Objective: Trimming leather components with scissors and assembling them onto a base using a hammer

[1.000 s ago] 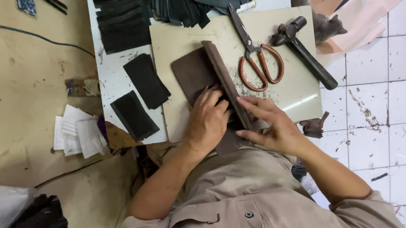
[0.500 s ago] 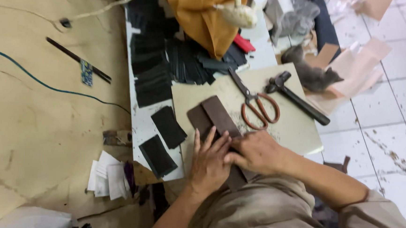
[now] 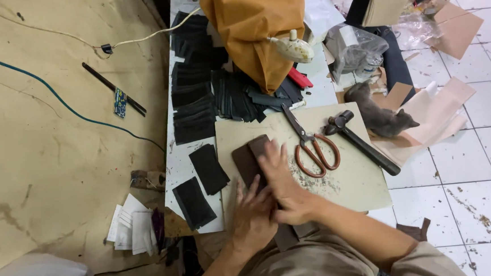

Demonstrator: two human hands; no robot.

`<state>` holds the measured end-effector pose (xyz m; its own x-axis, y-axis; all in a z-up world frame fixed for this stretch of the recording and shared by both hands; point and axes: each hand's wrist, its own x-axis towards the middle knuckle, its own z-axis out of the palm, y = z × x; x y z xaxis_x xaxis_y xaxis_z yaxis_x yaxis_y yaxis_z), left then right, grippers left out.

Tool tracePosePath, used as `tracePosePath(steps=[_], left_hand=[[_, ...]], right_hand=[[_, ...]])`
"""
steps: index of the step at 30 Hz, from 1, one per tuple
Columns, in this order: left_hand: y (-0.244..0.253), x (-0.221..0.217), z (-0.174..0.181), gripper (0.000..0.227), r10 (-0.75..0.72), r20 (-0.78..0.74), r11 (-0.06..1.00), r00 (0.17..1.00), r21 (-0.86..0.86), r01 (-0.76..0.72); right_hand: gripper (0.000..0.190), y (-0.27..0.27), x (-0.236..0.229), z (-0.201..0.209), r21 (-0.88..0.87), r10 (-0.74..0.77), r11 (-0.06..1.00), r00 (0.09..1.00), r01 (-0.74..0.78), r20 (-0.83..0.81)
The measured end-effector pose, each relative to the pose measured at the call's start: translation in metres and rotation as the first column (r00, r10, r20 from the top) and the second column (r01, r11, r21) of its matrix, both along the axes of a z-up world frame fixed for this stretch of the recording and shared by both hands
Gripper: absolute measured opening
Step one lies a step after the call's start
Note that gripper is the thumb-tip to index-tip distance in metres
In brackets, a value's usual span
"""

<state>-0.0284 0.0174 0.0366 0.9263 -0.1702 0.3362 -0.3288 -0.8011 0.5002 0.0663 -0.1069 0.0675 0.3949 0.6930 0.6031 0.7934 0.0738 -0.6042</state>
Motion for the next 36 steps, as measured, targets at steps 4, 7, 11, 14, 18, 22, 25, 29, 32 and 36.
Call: tracePosePath(steps=[4, 7, 11, 14, 18, 22, 25, 29, 32, 36], left_hand=[[0.001, 0.000, -0.008, 0.050, -0.001, -0.081, 0.999, 0.997, 0.043, 0.004], [-0.003, 0.005, -0.010, 0.042, 0.006, 0.057, 0.995, 0.998, -0.102, 0.000], [-0.010, 0.010, -0.022, 0.066, 0.096, 0.097, 0.945, 0.991, -0.321, -0.061], [-0.017, 0.010, -0.021, 0.067, 0.157, 0.037, 0.925, 0.987, -0.356, -0.133], [-0.020, 0.007, -0.022, 0.074, 0.157, 0.003, 0.926, 0.988, -0.348, -0.146], [-0.021, 0.009, -0.023, 0.082, 0.187, -0.092, 0.934, 0.978, -0.293, -0.206], [-0.021, 0.007, -0.026, 0.089, 0.154, -0.211, 0.900, 0.965, -0.374, -0.226], [-0.021, 0.008, -0.020, 0.085, 0.152, -0.226, 0.901, 0.962, -0.368, -0.229], [-0.016, 0.010, -0.012, 0.077, 0.132, -0.268, 0.923, 0.954, -0.317, -0.217], [-0.012, 0.020, 0.015, 0.051, 0.120, -0.370, 0.912, 0.921, -0.325, -0.250]], right_hand=[[0.099, -0.003, 0.000, -0.027, -0.192, 0.051, 0.980, 0.997, -0.060, -0.053], [0.101, -0.012, 0.004, -0.028, -0.243, 0.083, 0.965, 0.994, -0.099, -0.077], [0.115, -0.035, -0.008, -0.036, -0.258, 0.048, 0.961, 0.980, -0.099, -0.195], [0.117, -0.053, -0.019, -0.029, -0.362, 0.028, 0.924, 0.966, -0.123, -0.257], [0.124, -0.065, -0.027, -0.017, -0.414, -0.004, 0.896, 0.928, -0.163, -0.372], [0.131, -0.070, -0.027, -0.009, -0.464, -0.015, 0.873, 0.941, -0.152, -0.338], [0.120, -0.083, -0.020, -0.004, -0.478, -0.076, 0.861, 0.886, -0.173, -0.458], [0.111, -0.118, -0.006, -0.028, -0.079, 0.006, 0.988, 0.550, -0.132, -0.835], [0.106, -0.129, -0.009, -0.033, -0.041, -0.016, 0.998, 0.446, -0.048, -0.895], [0.096, -0.130, -0.012, -0.028, -0.061, -0.044, 0.998, 0.482, -0.019, -0.875]])
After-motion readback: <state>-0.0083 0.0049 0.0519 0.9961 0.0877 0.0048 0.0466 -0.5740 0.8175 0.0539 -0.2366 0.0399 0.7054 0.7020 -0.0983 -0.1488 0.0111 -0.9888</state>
